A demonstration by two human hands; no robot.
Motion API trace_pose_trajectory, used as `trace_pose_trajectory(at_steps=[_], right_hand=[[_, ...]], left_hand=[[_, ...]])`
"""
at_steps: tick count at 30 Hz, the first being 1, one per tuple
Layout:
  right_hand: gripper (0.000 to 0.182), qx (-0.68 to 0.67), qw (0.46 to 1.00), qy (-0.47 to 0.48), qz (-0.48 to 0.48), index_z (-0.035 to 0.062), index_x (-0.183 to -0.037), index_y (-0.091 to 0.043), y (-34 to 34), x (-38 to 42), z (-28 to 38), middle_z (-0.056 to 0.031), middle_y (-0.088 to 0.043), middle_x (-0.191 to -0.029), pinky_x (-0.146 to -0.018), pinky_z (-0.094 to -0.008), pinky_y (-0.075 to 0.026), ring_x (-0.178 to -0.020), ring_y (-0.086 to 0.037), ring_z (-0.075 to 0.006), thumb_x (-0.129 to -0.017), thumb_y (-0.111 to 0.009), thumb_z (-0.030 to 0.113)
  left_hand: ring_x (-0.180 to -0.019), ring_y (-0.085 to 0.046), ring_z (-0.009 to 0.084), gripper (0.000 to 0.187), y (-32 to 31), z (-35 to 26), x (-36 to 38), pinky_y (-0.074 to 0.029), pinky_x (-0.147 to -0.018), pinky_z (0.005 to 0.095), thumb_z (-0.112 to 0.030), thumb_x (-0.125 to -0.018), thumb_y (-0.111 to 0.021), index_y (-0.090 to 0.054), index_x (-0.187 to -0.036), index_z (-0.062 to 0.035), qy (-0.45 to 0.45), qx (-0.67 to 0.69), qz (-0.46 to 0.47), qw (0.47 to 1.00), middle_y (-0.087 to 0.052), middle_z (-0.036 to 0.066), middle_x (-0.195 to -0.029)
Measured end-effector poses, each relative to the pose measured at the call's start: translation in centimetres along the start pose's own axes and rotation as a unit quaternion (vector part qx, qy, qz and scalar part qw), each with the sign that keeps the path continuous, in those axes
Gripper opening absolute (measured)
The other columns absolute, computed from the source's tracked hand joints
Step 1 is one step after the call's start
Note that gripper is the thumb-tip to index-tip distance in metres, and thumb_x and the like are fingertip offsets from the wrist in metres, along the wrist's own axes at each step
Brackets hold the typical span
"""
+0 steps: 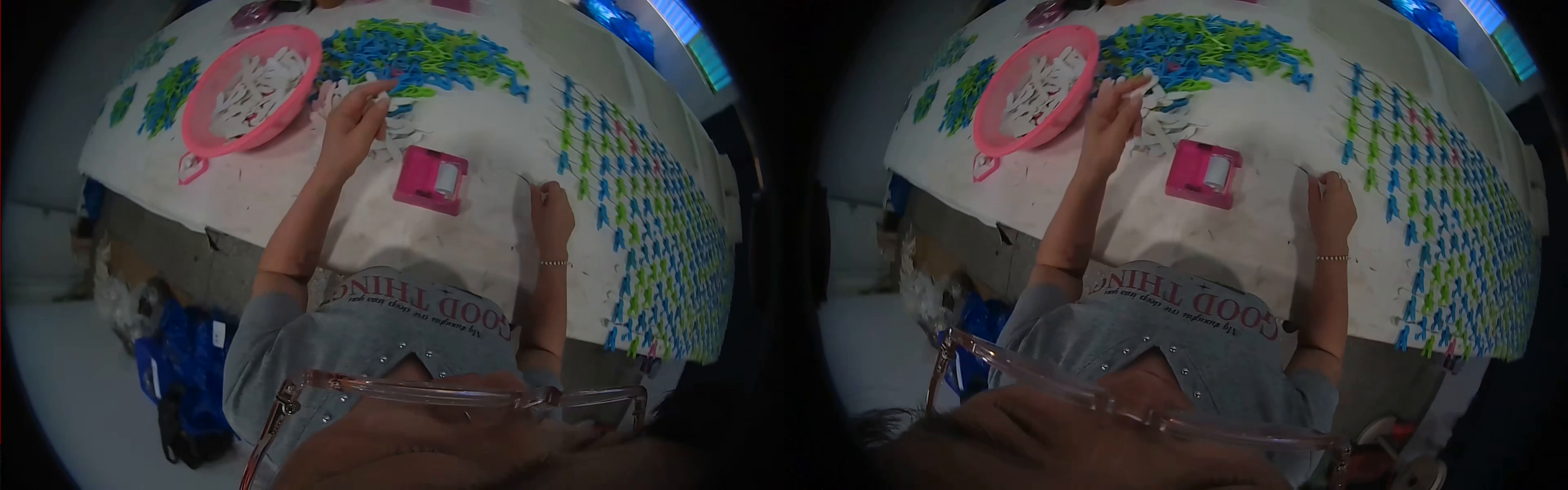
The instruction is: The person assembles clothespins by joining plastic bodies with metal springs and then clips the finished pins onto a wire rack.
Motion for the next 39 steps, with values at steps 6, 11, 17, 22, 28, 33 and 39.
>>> trace_pose_trajectory(at_steps=[6, 11, 17, 22, 28, 33, 39], right_hand=[[0.021, -0.041, 0.996, 0.051, 0.056, 0.0102, -0.087, -0.055, -2.5, 0.7, 1.2, -0.0074, -0.060, -0.072, -0.057, -0.0379, -0.046, -0.066, -0.060, -0.0272, -0.088, -0.062, 0.030], [0.019, -0.060, 0.996, 0.047, 0.051, 0.0107, -0.085, -0.054, -2.2, 0.2, 0.8, -0.0063, -0.059, -0.069, -0.056, -0.0375, -0.045, -0.063, -0.060, -0.0260, -0.087, -0.063, 0.028], [0.018, -0.075, 0.994, 0.054, 0.054, 0.0111, -0.084, -0.054, -2.2, 0.2, 0.8, -0.0061, -0.057, -0.066, -0.054, -0.0373, -0.044, -0.061, -0.058, -0.0250, -0.086, -0.064, 0.026], [0.018, -0.067, 0.995, 0.065, 0.041, 0.0111, -0.084, -0.053, -2.6, 0.3, 0.6, -0.0059, -0.056, -0.065, -0.053, -0.0369, -0.043, -0.059, -0.057, -0.0248, -0.086, -0.064, 0.026], [0.018, -0.068, 0.995, 0.061, 0.037, 0.0124, -0.085, -0.056, -2.8, 0.3, 0.4, -0.0054, -0.057, -0.063, -0.052, -0.0366, -0.043, -0.055, -0.056, -0.0242, -0.087, -0.063, 0.028], [0.017, -0.060, 0.996, 0.058, 0.043, 0.0121, -0.085, -0.055, -2.8, 0.2, 0.6, -0.0054, -0.057, -0.064, -0.053, -0.0361, -0.043, -0.056, -0.056, -0.0241, -0.087, -0.063, 0.027], [0.018, -0.071, 0.995, 0.048, 0.055, 0.0105, -0.085, -0.056, -2.4, 0.4, 0.8, -0.0061, -0.057, -0.065, -0.053, -0.0366, -0.044, -0.057, -0.057, -0.0248, -0.087, -0.063, 0.028]], left_hand=[[-0.057, -0.050, 0.0046, 0.023, 1.8, -7.3, -5.5, -0.042, -0.056, 0.0214, -0.015, -0.091, -0.060, -0.060, -0.112, -0.0042, -0.246, -0.104, 0.009, 0.964, -0.051, -0.001, -0.063], [-0.059, -0.052, 0.0048, 0.019, 1.3, -7.3, -8.9, -0.042, -0.056, 0.0217, -0.015, -0.091, -0.061, -0.062, -0.106, -0.0036, -0.282, -0.211, 0.021, 0.936, -0.054, 0.000, -0.066], [-0.082, -0.063, 0.0236, 0.022, 4.7, 8.0, -10.4, -0.049, -0.072, 0.0336, -0.021, -0.087, -0.062, -0.065, -0.104, -0.0071, -0.111, -0.484, 0.142, 0.856, -0.065, 0.012, -0.090], [-0.088, -0.061, 0.0309, 0.023, 4.8, 11.8, -10.3, -0.049, -0.078, 0.0399, -0.023, -0.080, -0.062, -0.066, -0.096, -0.0071, 0.058, -0.570, 0.164, 0.803, -0.064, 0.014, -0.092], [-0.094, -0.058, 0.0315, 0.025, 5.0, 10.6, -10.6, -0.047, -0.080, 0.0394, -0.017, -0.075, -0.065, -0.064, -0.099, -0.0082, -0.086, -0.463, 0.109, 0.875, -0.057, 0.013, -0.098], [-0.095, -0.056, 0.0286, 0.024, 4.2, 9.7, -8.3, -0.046, -0.080, 0.0372, -0.012, -0.074, -0.065, -0.065, -0.098, -0.0089, -0.102, -0.464, 0.274, 0.836, -0.054, 0.011, -0.098], [-0.084, -0.059, 0.0247, 0.019, 4.7, 8.6, -8.4, -0.047, -0.073, 0.0333, -0.015, -0.076, -0.069, -0.067, -0.093, -0.0091, -0.100, -0.396, 0.207, 0.889, -0.058, 0.008, -0.090]])
Point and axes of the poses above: each hand's wrist, its own x-axis away from the middle knuckle, its own y-axis out of the back of the hand, z = x × y, the point moved 4 cm from there along -x, towards the middle knuckle
